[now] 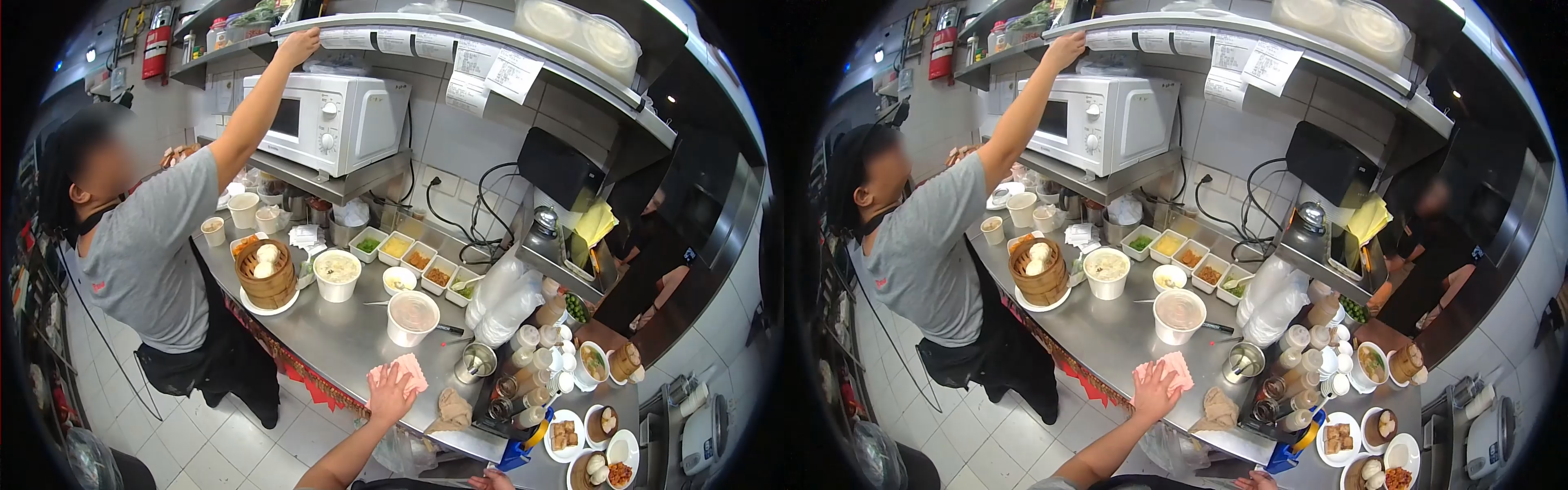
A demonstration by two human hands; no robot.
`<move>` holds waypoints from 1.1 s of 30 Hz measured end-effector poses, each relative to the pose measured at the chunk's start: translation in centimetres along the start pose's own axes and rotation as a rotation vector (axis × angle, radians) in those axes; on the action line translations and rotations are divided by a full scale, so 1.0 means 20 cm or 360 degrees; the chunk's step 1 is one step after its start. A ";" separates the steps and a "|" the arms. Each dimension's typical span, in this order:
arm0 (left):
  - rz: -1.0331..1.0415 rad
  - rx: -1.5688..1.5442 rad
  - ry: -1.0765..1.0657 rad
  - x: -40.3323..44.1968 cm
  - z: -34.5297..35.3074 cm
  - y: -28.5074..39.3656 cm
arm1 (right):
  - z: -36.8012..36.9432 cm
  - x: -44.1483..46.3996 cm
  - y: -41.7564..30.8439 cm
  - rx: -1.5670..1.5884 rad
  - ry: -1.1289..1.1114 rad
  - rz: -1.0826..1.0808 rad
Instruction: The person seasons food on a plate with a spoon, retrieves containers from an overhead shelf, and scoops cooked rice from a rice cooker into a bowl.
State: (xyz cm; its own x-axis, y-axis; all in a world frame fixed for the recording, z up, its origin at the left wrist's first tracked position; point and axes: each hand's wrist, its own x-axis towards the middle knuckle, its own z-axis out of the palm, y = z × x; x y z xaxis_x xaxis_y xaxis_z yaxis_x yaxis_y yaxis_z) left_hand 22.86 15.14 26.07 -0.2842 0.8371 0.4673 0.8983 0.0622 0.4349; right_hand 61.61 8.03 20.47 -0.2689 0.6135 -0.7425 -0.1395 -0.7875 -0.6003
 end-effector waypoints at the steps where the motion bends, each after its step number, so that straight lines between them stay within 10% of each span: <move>1: -0.0012 -0.0019 -0.0003 0.00 0.00 0.00 | 0.00 0.02 -0.01 -0.0073 0.0047 -0.0047; 33: -0.0011 -0.0139 0.0034 0.00 0.00 -0.02 | 0.01 -0.04 0.10 -0.0253 0.0198 -0.0386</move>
State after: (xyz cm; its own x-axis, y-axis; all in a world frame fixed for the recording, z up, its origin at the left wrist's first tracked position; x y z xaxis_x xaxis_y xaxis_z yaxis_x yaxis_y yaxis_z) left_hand 22.41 15.09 25.92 -0.2986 0.8249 0.4800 0.8638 0.0197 0.5034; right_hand 61.43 5.96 19.83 -0.1259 0.7923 -0.5970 -0.0318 -0.6047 -0.7958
